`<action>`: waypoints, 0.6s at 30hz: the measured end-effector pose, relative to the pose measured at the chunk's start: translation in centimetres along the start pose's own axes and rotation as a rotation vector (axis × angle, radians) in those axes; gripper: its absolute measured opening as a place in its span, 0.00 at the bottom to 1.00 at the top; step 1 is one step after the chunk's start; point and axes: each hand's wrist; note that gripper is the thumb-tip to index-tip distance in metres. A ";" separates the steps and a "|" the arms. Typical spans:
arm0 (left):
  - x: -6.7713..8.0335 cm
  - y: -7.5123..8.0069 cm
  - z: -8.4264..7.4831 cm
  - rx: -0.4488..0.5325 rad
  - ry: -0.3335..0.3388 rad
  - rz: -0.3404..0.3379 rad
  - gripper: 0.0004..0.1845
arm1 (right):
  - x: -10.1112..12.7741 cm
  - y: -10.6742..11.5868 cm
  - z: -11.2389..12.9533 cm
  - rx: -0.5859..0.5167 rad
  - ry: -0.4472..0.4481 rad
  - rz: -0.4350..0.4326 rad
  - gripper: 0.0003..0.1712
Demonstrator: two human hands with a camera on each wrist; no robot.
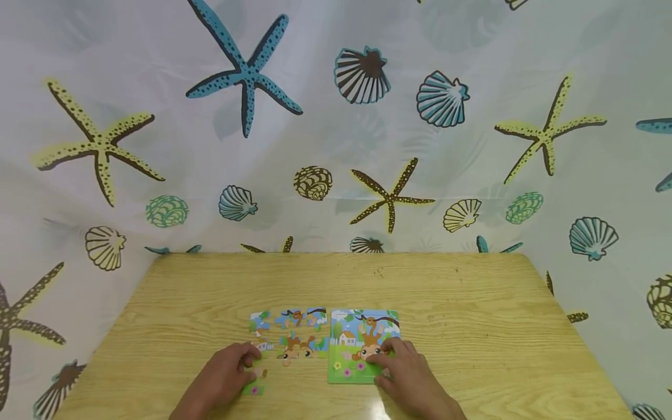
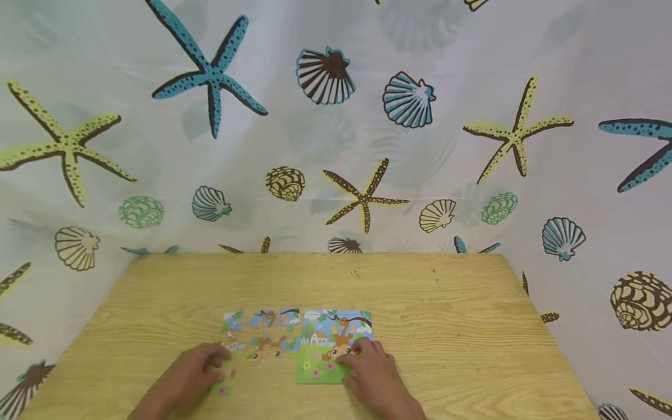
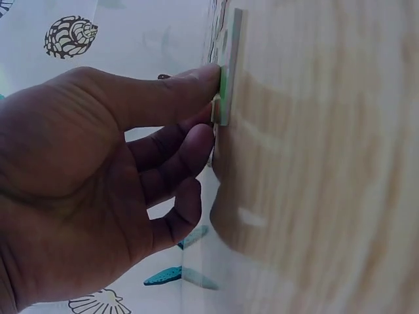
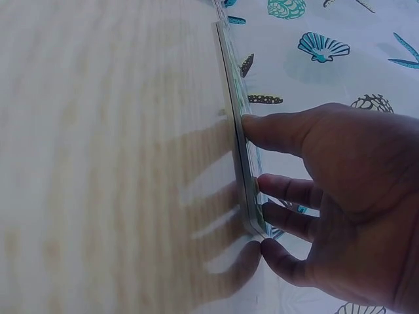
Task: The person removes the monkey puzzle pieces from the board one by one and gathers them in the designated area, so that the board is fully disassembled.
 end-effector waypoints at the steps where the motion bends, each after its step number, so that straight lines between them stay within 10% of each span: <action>1: 0.0 0.0 0.0 -0.005 0.004 0.001 0.15 | 0.0 0.0 0.0 0.000 0.000 -0.001 0.19; 12: -0.7 -0.7 -1.9 0.098 -0.128 -0.042 0.10 | -0.1 0.0 -0.3 -0.067 -0.016 0.002 0.19; 18: -1.4 -3.1 -5.4 -0.008 -0.271 -0.050 0.07 | 0.4 0.3 -0.7 -0.100 -0.112 -0.039 0.22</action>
Point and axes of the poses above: each hand's wrist, its own x-axis away from the middle knuckle, its own y-axis out of the back of the hand, z = x × y, and after that the axes turned 12 degrees about -y, right-handed
